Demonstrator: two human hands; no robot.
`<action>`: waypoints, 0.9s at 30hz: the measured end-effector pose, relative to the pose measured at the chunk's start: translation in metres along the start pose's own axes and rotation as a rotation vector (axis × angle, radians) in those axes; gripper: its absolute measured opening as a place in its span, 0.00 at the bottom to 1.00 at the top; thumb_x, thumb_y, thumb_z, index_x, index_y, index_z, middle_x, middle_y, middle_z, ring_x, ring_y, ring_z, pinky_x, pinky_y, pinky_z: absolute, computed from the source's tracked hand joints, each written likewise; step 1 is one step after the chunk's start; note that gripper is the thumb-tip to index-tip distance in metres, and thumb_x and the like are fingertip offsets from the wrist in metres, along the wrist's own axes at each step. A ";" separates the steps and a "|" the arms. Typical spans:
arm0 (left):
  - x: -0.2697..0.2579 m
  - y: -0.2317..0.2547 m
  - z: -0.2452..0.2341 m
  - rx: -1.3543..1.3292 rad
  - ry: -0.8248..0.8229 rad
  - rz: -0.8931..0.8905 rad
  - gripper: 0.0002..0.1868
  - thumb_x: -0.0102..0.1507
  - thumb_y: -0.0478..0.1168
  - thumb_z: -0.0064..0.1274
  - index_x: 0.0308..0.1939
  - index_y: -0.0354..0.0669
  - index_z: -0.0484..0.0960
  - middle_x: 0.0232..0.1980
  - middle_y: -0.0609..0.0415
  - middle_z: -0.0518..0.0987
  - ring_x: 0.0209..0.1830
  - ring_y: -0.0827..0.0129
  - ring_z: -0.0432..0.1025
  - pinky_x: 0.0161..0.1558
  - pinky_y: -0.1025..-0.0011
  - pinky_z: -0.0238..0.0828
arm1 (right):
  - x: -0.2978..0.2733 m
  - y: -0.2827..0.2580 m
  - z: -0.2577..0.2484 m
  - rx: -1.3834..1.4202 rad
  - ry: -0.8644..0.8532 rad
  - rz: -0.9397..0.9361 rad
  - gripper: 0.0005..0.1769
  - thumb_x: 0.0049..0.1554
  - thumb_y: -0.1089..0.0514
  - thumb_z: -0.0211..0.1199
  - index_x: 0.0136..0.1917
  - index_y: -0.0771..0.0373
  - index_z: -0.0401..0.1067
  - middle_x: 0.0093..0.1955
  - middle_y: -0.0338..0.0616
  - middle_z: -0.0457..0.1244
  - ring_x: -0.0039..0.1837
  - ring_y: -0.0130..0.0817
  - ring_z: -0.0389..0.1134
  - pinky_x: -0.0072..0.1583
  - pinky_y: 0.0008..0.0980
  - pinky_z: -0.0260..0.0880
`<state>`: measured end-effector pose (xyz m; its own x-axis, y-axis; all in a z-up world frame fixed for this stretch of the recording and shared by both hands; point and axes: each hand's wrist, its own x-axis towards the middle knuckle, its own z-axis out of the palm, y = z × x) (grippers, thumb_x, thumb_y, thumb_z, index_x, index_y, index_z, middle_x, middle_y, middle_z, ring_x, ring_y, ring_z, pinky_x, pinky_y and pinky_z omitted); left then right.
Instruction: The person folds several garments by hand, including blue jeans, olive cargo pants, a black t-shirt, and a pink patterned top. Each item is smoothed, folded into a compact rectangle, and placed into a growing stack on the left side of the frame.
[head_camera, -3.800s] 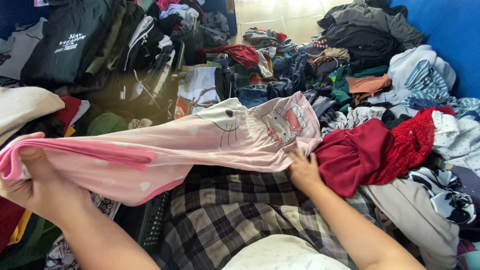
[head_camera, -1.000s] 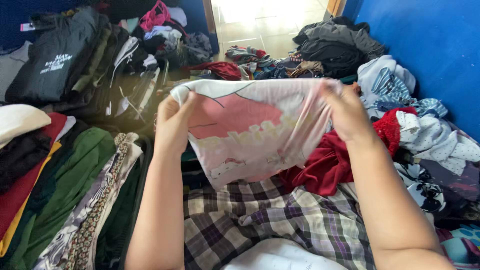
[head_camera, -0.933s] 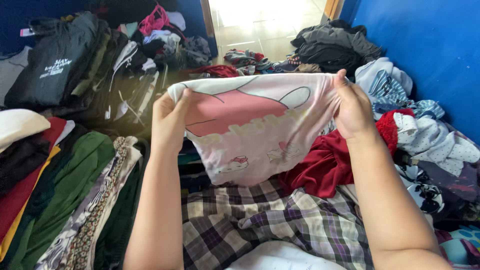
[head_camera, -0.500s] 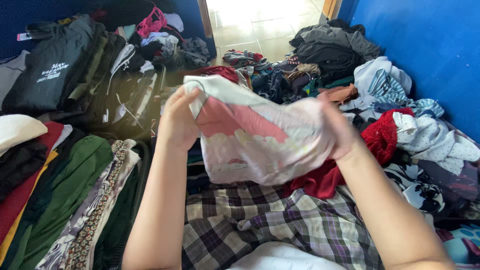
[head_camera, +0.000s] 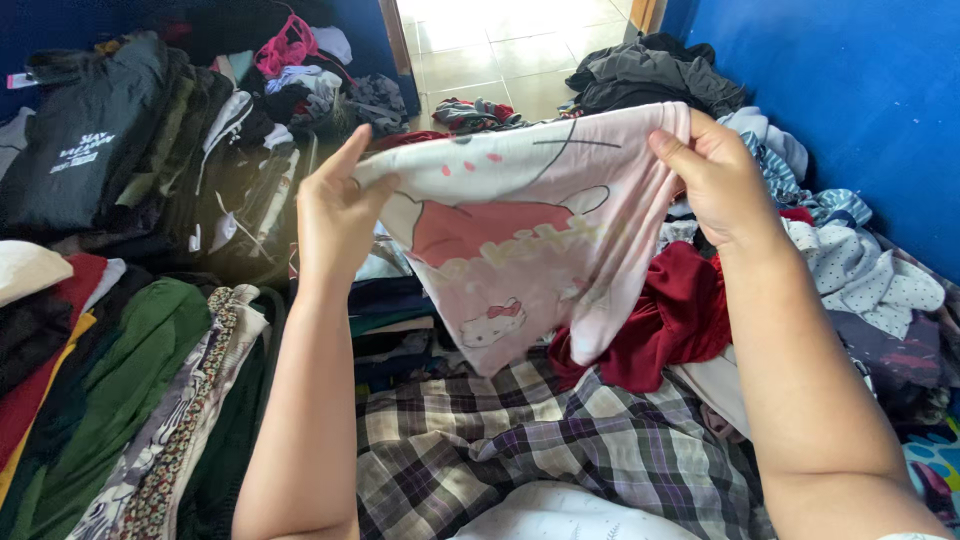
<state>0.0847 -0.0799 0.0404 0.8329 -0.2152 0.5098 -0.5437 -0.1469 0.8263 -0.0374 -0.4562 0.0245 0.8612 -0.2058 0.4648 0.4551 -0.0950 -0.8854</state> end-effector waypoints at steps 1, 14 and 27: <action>-0.005 0.006 0.002 0.242 0.044 -0.018 0.35 0.62 0.32 0.63 0.73 0.38 0.71 0.41 0.41 0.83 0.33 0.77 0.72 0.39 0.73 0.71 | -0.003 -0.003 0.000 -0.006 0.003 -0.017 0.10 0.69 0.63 0.58 0.62 0.66 0.74 0.55 0.37 0.69 0.54 0.22 0.68 0.59 0.25 0.68; -0.031 0.067 -0.005 0.372 0.165 0.596 0.15 0.72 0.24 0.46 0.62 0.35 0.76 0.55 0.42 0.79 0.54 0.53 0.77 0.59 0.62 0.74 | -0.034 -0.049 -0.012 -0.172 0.098 -0.369 0.12 0.60 0.72 0.62 0.58 0.67 0.75 0.63 0.40 0.66 0.67 0.29 0.67 0.73 0.30 0.66; 0.046 0.062 0.033 0.492 0.267 0.747 0.08 0.68 0.27 0.54 0.51 0.36 0.76 0.46 0.44 0.82 0.46 0.46 0.77 0.44 0.59 0.72 | 0.083 0.035 -0.030 0.253 0.130 -0.027 0.10 0.62 0.63 0.58 0.56 0.58 0.76 0.55 0.39 0.70 0.57 0.33 0.72 0.60 0.36 0.75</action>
<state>0.0865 -0.1305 0.1072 0.2123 -0.1989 0.9568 -0.8798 -0.4649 0.0986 0.0430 -0.5063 0.0322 0.8193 -0.3313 0.4679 0.5334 0.1411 -0.8340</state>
